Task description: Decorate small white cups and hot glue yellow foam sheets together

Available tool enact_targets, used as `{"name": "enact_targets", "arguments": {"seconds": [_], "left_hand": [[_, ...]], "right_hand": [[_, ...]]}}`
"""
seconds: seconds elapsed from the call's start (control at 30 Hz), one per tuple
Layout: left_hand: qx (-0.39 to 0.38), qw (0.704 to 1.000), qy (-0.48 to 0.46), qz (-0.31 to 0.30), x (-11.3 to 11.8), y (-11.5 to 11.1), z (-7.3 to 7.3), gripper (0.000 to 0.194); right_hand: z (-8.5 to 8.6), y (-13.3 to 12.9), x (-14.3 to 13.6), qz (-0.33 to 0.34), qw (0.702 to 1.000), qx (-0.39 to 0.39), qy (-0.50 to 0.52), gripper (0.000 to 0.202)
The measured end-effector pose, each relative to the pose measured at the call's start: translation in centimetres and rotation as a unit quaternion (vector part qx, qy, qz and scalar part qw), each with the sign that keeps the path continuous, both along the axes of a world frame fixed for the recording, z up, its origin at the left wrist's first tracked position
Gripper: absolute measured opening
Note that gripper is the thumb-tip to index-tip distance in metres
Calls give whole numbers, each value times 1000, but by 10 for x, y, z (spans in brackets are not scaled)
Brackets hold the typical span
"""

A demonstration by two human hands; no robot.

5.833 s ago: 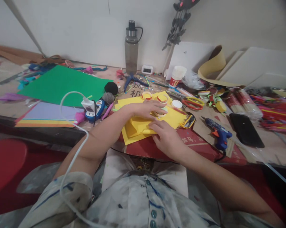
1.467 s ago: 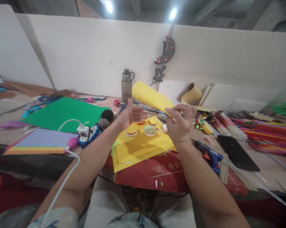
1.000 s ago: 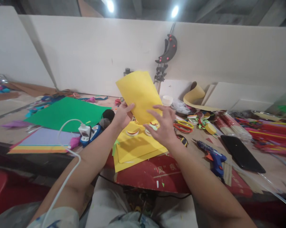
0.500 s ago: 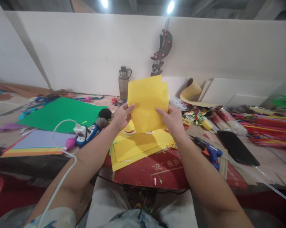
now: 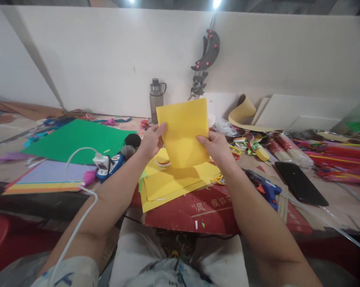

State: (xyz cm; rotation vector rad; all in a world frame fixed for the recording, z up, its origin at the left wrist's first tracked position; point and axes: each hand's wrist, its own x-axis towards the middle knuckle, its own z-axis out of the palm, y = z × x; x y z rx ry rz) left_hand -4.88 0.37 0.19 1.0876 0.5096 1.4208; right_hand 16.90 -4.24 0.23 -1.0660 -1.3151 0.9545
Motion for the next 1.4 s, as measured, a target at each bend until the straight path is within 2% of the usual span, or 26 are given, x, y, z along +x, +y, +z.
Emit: {"name": "enact_targets", "arguments": {"seconds": [0.1,0.2,0.5,0.6,0.77,0.9,1.23,1.4], "left_hand": [[7,1000,-4,25,1,2,-1,50],[5,999,-5,45,4,2,-4,51],[-1,998,-7,65,7,1,-5,52],[-1,999,-3,47,6,-1,-5,53],[-17,998,51,-25,7,-7,-5,54],[-21,998,59,-18,10,-7,-6,53],[-36,997,50,-45,9,-6,-4,48],[-45,999,20,3,9,-3,-7,42]], "right_hand": [[0,-2,-5,8,999,27,14,44],[-3,-3,-7,-11,999,32,6,36],[-9,3,-5,-60,996,48,-43,24],[-7,2,-5,-70,995,54,-49,26],[-3,0,-5,-102,993,62,-13,30],[-2,-2,-5,-97,994,52,-15,30],[0,-5,-7,-104,993,53,-19,31],[-4,-5,-8,-89,991,80,-51,32]]}}
